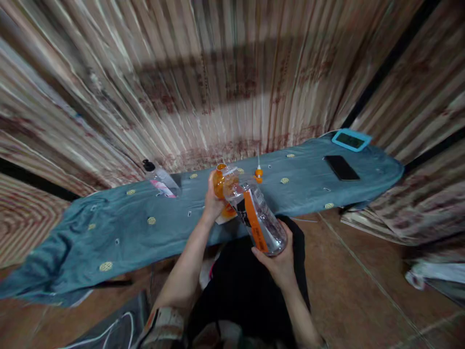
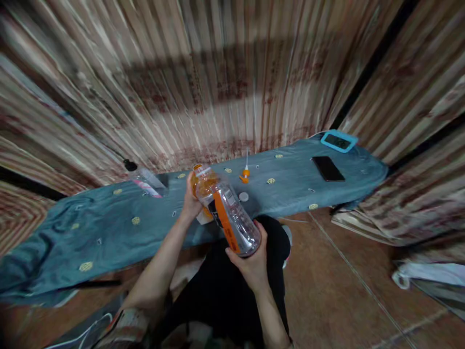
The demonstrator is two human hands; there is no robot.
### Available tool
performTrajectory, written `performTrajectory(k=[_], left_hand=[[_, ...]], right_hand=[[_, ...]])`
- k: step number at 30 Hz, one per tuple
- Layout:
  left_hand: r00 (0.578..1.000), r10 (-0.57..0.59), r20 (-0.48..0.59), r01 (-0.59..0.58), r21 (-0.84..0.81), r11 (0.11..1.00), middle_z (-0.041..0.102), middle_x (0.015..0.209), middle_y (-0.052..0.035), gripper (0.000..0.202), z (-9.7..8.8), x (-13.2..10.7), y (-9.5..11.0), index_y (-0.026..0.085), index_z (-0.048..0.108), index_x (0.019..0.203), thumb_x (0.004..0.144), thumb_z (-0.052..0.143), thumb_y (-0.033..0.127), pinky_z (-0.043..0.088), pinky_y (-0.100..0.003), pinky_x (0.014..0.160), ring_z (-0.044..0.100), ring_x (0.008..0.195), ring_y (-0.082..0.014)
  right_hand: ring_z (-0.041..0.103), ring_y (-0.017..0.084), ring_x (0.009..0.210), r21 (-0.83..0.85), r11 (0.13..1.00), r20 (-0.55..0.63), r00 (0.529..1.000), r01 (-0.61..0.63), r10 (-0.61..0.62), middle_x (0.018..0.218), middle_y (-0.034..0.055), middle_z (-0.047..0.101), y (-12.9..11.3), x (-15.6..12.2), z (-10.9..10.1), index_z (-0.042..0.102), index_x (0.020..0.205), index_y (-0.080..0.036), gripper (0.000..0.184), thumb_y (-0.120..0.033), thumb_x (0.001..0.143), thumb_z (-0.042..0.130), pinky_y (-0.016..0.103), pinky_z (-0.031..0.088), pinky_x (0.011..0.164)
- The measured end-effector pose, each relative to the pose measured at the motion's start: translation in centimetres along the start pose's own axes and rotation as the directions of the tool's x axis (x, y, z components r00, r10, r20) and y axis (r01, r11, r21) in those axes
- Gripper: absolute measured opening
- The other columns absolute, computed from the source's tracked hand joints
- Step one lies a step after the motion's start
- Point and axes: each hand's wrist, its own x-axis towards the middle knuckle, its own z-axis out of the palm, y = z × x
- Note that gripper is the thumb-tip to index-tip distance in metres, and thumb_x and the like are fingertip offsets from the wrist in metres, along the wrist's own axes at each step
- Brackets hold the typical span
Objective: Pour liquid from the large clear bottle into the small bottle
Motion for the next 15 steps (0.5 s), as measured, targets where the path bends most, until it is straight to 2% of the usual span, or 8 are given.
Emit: performTrajectory(k=[5,10,15], left_hand=[[1.000,-0.003,-0.015,0.004,0.013,1.000,0.062,0.135,-0.0117,0.100,-0.1,0.0,-0.4,0.026,0.037,0.144,0.062,0.090,0.045,0.046,-0.051,0.114,0.063,0.124,-0.0306],[0.999,-0.045,-0.023,0.045,-0.031,0.999,0.063,0.136,-0.0084,0.098,-0.1,0.0,-0.8,0.031,0.037,0.145,0.064,0.091,0.038,0.053,-0.047,0.108,0.065,0.121,-0.0295],[0.998,-0.053,-0.024,0.052,-0.037,0.998,0.064,0.134,-0.0074,0.096,0.1,0.1,-0.6,0.032,0.037,0.146,0.066,0.089,0.036,0.054,-0.048,0.106,0.066,0.119,-0.0288]], right_hand=[[0.058,0.026,0.123,-0.005,1.000,0.006,1.000,-0.008,0.008,0.139,0.0134,0.054,0.2,-0.3,0.1,0.038,0.140,-0.023,0.099,-0.044,0.057,0.088,0.043,0.049,0.104],[0.055,0.027,0.126,-0.044,0.999,-0.025,1.000,0.007,-0.008,0.143,0.0146,0.050,0.3,-0.6,0.3,0.036,0.142,-0.023,0.102,-0.045,0.057,0.088,0.044,0.047,0.105],[0.054,0.027,0.127,-0.103,0.995,-0.063,0.998,0.019,-0.026,0.143,0.0150,0.049,0.1,-1.2,0.4,0.035,0.143,-0.022,0.102,-0.044,0.058,0.088,0.045,0.046,0.107]])
